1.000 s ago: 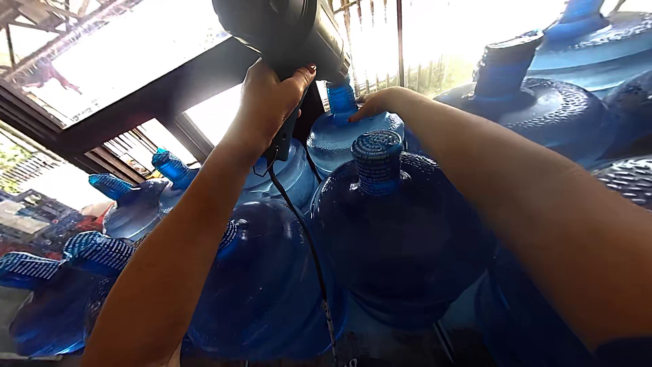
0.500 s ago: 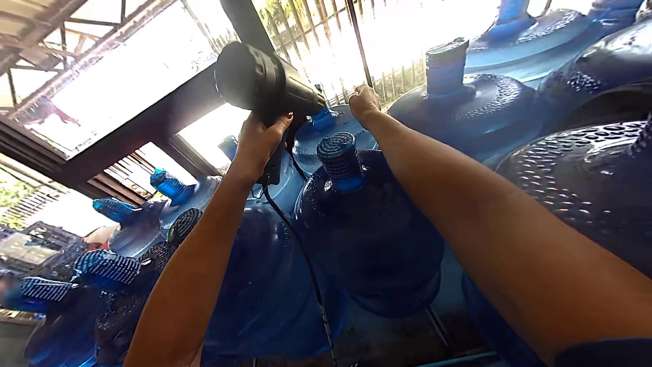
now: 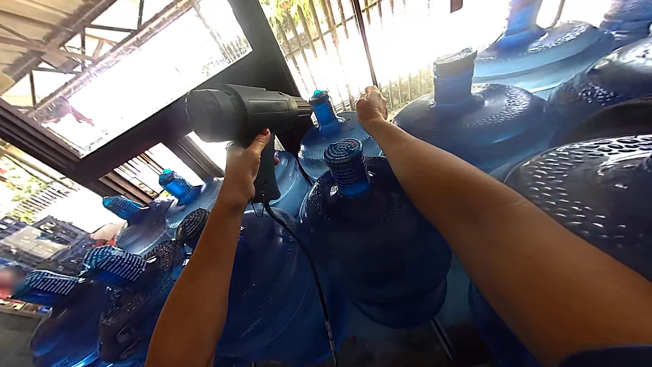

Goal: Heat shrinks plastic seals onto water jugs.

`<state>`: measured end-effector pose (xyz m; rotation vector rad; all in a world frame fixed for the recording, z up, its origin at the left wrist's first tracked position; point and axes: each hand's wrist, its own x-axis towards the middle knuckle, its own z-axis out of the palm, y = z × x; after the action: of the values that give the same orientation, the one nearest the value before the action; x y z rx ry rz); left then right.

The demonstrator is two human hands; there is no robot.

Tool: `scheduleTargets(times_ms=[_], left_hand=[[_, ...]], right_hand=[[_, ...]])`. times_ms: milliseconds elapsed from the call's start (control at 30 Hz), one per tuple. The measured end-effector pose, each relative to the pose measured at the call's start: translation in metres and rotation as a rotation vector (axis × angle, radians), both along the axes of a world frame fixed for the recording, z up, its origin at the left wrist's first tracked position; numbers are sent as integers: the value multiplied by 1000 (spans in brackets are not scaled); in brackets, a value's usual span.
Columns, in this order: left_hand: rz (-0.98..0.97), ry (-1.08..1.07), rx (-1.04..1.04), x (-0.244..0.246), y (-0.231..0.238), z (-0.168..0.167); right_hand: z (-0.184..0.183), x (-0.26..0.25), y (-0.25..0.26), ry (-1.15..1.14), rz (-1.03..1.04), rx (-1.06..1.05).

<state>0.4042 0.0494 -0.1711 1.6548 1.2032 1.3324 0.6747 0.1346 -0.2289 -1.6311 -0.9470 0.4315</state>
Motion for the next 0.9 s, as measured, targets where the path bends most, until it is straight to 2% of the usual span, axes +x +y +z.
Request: scheduleTargets(times_ms=[233, 400, 567, 700, 800, 900], left_hand=[[-90, 191, 164, 22, 2, -3], [-87, 307, 36, 25, 13, 1], [15, 165, -23, 14, 30, 0], [-12, 22, -27, 6, 20, 3], [4, 38, 62, 0, 14, 3], [40, -18, 138, -9, 8, 8]], right_hand=[[3, -2, 2, 5, -7, 24], [-1, 0, 6, 10, 5, 30], [-1, -1, 9, -73, 32, -18], [2, -4, 7, -230, 123, -139], [3, -12, 18, -342, 196, -207], [11, -34, 30, -311, 254, -178]])
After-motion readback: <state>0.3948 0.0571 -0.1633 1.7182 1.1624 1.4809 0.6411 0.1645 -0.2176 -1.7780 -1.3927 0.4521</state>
